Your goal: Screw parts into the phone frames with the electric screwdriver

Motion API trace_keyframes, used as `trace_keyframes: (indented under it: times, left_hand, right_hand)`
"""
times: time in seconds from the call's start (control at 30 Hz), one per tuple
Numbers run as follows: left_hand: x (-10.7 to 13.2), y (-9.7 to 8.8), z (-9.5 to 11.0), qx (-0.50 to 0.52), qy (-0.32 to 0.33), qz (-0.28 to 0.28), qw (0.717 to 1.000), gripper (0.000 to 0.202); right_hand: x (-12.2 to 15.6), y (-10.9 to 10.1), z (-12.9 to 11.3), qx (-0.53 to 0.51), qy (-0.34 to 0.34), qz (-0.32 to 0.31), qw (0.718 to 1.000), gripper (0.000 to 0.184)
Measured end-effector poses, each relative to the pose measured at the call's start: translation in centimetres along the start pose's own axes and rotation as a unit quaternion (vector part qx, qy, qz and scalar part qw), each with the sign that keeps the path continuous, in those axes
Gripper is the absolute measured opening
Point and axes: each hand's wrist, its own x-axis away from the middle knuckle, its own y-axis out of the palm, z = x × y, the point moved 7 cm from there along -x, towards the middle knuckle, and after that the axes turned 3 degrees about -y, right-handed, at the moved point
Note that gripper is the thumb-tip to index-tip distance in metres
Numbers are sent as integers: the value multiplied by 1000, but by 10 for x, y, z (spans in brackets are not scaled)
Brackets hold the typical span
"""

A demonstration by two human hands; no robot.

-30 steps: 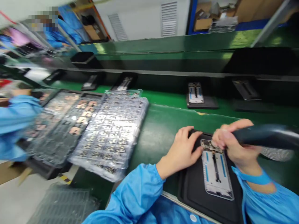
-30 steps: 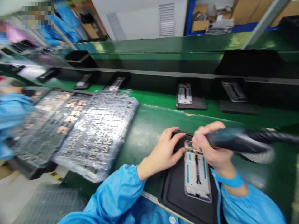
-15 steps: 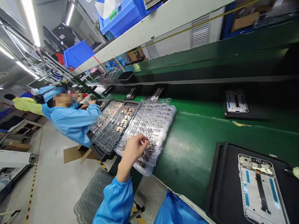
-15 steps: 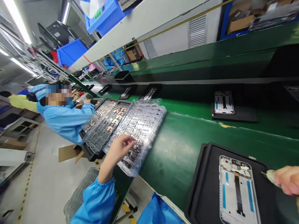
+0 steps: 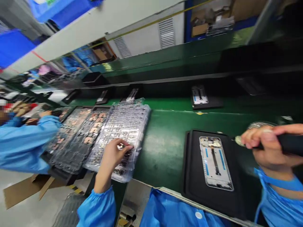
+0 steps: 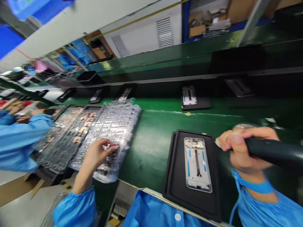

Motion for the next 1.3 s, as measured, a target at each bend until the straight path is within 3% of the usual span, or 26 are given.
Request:
trace_keyframes:
  times: [0.1, 0.17, 0.23, 0.37, 0.47, 0.53, 0.6, 0.97, 1.3]
  left_hand:
    - [7, -5, 13, 97, 23, 48, 994, 55]
    - [24, 9, 45, 161, 63, 34, 984, 49]
    - [49, 42, 96, 205, 133, -39, 969, 36]
    - [110, 128, 201, 262, 280, -198, 902, 20]
    - [141, 177, 241, 236, 329, -251, 879, 12]
    - [151, 196, 248, 201, 338, -261, 882, 7]
    - [155, 203, 246, 179, 335, -253, 890, 7]
    - [155, 190, 227, 154, 340, -132, 919, 12]
    - [153, 195, 229, 172, 334, -175, 910, 5]
  right_hand:
    - [-2, 18, -19, 43, -89, -49, 994, 46]
    - [-2, 21, -19, 42, -91, -56, 993, 43]
    - [-1, 20, -17, 46, -89, -57, 993, 41]
    - [0, 17, -8, 70, -70, -64, 993, 43]
    - [0, 16, -5, 77, -63, -59, 993, 43]
    - [-1, 15, -5, 82, -63, -52, 993, 42]
    - [-1, 15, -6, 85, -58, -50, 993, 42]
    - [-2, 13, -11, 89, -51, -32, 994, 45]
    - [-5, 16, -14, 87, -79, -18, 993, 48]
